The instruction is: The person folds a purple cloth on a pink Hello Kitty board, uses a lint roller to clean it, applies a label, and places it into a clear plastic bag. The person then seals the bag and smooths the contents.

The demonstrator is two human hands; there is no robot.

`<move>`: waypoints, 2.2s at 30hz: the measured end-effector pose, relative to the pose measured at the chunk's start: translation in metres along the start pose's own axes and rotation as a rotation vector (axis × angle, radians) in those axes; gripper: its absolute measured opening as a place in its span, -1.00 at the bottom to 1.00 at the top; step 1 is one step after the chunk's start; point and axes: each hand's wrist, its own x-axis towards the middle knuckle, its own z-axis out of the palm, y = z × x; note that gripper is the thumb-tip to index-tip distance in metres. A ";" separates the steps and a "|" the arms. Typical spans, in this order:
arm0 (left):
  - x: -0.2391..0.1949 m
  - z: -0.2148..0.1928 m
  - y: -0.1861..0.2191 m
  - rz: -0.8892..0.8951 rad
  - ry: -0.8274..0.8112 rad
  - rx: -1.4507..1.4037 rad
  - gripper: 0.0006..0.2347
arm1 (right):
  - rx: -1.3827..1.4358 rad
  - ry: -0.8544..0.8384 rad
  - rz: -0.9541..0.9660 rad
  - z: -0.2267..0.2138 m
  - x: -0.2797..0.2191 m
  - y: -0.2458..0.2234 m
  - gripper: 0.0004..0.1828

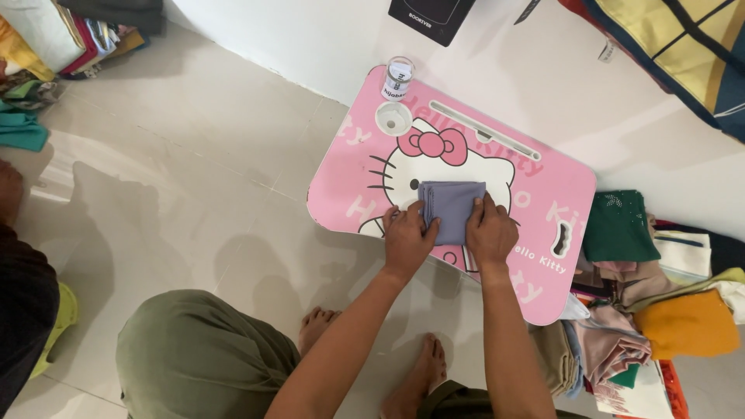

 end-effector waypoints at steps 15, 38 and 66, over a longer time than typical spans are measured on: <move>-0.003 0.000 -0.003 0.103 0.027 0.061 -0.66 | 0.109 0.133 -0.283 -0.029 0.000 -0.029 -0.31; 0.100 0.002 -0.045 0.071 -0.445 0.042 -0.75 | 0.142 -0.478 -0.056 -0.046 0.003 -0.050 -0.02; 0.036 -0.030 -0.034 0.603 -0.203 0.366 -0.80 | 0.472 -0.359 0.008 -0.036 -0.013 0.028 -0.35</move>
